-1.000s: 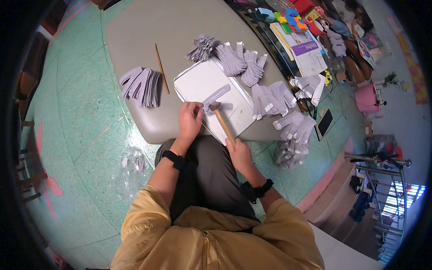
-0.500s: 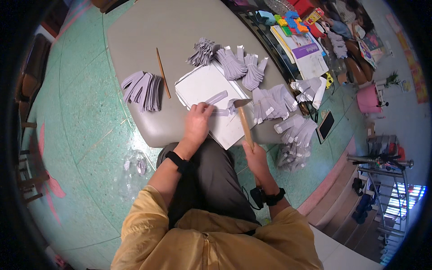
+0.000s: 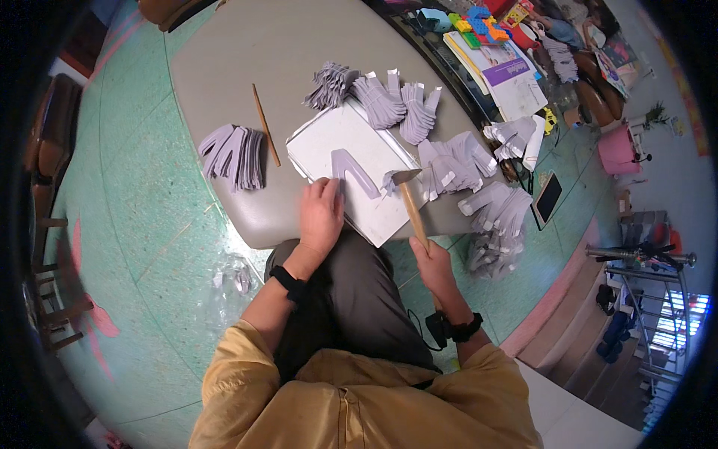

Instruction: The person folds gray fabric-like strips and strikes them with a hammer on a white surface to secure a crease or bond.

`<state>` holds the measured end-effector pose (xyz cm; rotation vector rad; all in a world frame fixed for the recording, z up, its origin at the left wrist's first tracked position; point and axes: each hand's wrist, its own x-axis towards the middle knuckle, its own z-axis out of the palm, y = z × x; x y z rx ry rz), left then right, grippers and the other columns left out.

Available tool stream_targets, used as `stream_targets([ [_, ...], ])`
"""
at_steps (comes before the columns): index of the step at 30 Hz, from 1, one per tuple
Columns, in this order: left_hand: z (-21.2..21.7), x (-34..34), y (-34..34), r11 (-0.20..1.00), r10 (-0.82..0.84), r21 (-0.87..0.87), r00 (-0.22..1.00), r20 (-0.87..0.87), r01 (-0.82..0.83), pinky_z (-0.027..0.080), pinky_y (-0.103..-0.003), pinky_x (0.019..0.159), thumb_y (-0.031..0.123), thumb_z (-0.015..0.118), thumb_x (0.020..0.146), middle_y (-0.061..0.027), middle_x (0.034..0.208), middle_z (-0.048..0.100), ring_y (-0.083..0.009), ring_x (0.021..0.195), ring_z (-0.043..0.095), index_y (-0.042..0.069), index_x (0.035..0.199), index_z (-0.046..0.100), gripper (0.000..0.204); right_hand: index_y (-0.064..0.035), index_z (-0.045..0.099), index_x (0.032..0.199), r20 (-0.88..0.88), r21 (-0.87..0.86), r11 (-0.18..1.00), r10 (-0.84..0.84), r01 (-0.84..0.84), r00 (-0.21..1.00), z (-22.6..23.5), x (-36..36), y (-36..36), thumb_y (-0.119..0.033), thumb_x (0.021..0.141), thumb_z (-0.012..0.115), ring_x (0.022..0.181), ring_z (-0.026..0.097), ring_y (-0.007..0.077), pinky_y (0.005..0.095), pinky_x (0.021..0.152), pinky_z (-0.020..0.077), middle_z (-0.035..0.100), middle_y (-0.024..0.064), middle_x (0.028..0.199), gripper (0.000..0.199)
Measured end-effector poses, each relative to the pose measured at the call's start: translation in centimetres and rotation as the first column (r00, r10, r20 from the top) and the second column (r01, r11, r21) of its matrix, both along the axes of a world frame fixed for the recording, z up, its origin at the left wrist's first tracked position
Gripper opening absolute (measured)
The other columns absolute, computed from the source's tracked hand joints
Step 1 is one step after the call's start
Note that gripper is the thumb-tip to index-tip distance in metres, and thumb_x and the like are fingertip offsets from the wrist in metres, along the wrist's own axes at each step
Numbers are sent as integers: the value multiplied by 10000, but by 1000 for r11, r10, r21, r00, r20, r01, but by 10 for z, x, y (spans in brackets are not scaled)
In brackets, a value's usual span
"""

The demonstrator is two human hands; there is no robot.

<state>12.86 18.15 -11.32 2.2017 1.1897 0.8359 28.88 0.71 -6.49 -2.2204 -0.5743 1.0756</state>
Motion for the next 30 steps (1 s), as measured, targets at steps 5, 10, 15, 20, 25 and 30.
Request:
stream_targets([
  [5, -2, -1, -3, 997, -27, 63, 991, -132, 36, 423, -387, 799, 49, 582, 739, -95, 1080, 533, -295, 977, 490, 34, 1086, 552, 349, 26, 506, 730, 160, 99, 988, 103, -120, 982, 4, -9, 19, -379, 896, 517, 500, 450, 176, 338, 497, 380, 459, 96, 541, 437],
  [10, -1, 0, -3, 998, -24, 51, 979, -200, 35, 413, -379, 812, 61, 594, 725, -70, 1105, 526, -274, 993, 487, 44, 1097, 550, 376, 55, 520, 781, 284, 222, 959, 109, -175, 953, 6, -27, 50, -388, 900, 493, 553, 519, 325, 398, 558, 414, 514, 209, 604, 459],
  [15, -3, 2, -3, 998, -31, 37, 968, -247, 42, 412, -384, 809, 79, 598, 718, -65, 1125, 522, -258, 1009, 481, 54, 1105, 551, 390, 59, 555, 833, 335, -68, 948, 316, -312, 887, 0, -23, 72, -397, 887, 494, 780, 543, 465, 495, 671, 417, 571, 289, 760, 464],
  [20, -3, 2, -3, 995, -8, 92, 977, -215, 28, 395, -358, 781, 107, 587, 719, -55, 1107, 521, -236, 993, 479, 49, 1073, 553, 361, 60, 559, 810, 424, 133, 965, 150, -225, 893, -10, -32, 68, -421, 887, 481, 715, 549, 461, 478, 624, 427, 569, 270, 694, 494],
  [25, -3, 0, -2, 994, -8, 105, 983, -182, 28, 394, -360, 786, 110, 578, 742, -57, 1112, 519, -239, 994, 478, 46, 1066, 554, 331, 60, 555, 798, 339, 83, 967, 202, -243, 919, 8, -14, 71, -396, 880, 513, 680, 573, 426, 453, 592, 427, 559, 259, 666, 466],
  [30, -10, 2, -1, 995, -13, 91, 978, -207, 32, 394, -366, 799, 106, 589, 733, -61, 1119, 515, -256, 999, 474, 45, 1071, 553, 345, 65, 546, 814, 400, 128, 959, 185, -254, 898, 6, -14, 35, -391, 892, 496, 622, 555, 400, 423, 581, 421, 551, 244, 662, 465],
])
